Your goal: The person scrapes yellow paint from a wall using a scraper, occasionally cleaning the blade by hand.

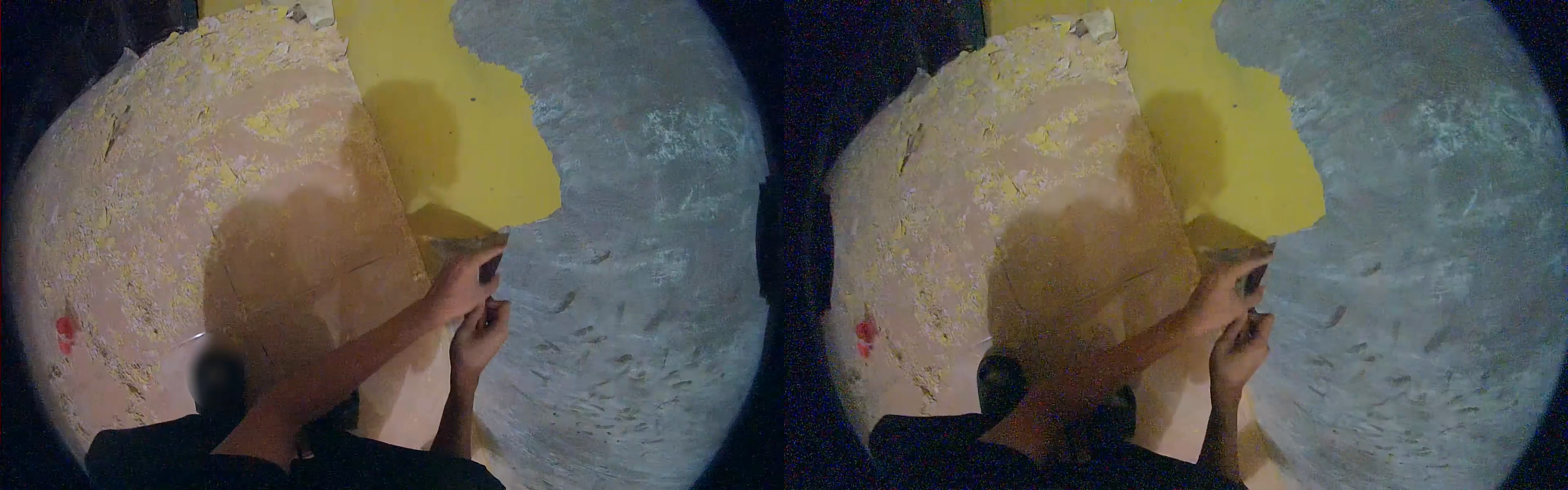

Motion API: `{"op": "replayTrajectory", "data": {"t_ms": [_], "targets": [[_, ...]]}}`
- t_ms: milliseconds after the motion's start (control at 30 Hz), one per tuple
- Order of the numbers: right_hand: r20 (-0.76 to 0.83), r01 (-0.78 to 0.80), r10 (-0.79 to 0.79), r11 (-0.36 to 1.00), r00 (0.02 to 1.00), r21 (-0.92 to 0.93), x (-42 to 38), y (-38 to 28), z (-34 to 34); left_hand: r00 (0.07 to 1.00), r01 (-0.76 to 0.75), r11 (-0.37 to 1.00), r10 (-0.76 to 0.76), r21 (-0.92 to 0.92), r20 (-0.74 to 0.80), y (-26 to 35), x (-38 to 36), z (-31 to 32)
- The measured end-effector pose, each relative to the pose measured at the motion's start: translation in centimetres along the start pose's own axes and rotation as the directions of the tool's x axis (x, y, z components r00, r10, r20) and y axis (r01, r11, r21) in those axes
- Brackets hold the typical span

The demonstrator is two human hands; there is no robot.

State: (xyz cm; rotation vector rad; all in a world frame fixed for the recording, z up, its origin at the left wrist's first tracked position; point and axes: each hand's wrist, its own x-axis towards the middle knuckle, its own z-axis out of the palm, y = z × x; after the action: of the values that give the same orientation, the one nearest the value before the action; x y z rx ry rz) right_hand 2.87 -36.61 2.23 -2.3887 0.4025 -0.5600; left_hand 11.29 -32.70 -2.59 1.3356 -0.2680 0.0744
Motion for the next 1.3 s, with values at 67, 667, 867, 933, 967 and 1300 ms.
{"op": "replayTrajectory", "data": {"t_ms": [67,667,867,933,967,1300], "targets": [[0.004,-0.030,0.030,1.000,1.000,0.000,0.7,-0.2,0.5,1.000,0.018,0.999,-0.019,-0.026,-0.015,-0.7,0.9,-0.1],[0.087,0.117,-0.107,0.985,0.991,-0.130,0.9,1.3,1.8,0.963,0.270,0.935,-0.258,-0.230,0.081,-2.5,-0.3,-0.5],[0.000,0.141,-0.142,0.986,0.990,-0.085,0.3,3.2,2.3,0.971,0.224,0.960,-0.205,-0.166,0.121,-2.3,0.5,-1.2],[0.082,0.036,-0.034,0.999,0.996,-0.024,0.0,2.2,2.0,0.991,0.115,0.985,-0.105,-0.132,0.079,-2.9,-1.0,-0.8],[0.068,0.040,-0.039,0.999,0.997,-0.015,0.0,2.6,2.0,0.998,-0.037,0.996,0.041,-0.077,0.047,-3.1,-0.6,-0.8],[0.005,-0.037,0.037,0.999,0.999,-0.013,-0.5,3.0,3.0,0.972,-0.234,0.972,0.235,0.035,-0.022,-4.9,-0.4,-0.5]]}}
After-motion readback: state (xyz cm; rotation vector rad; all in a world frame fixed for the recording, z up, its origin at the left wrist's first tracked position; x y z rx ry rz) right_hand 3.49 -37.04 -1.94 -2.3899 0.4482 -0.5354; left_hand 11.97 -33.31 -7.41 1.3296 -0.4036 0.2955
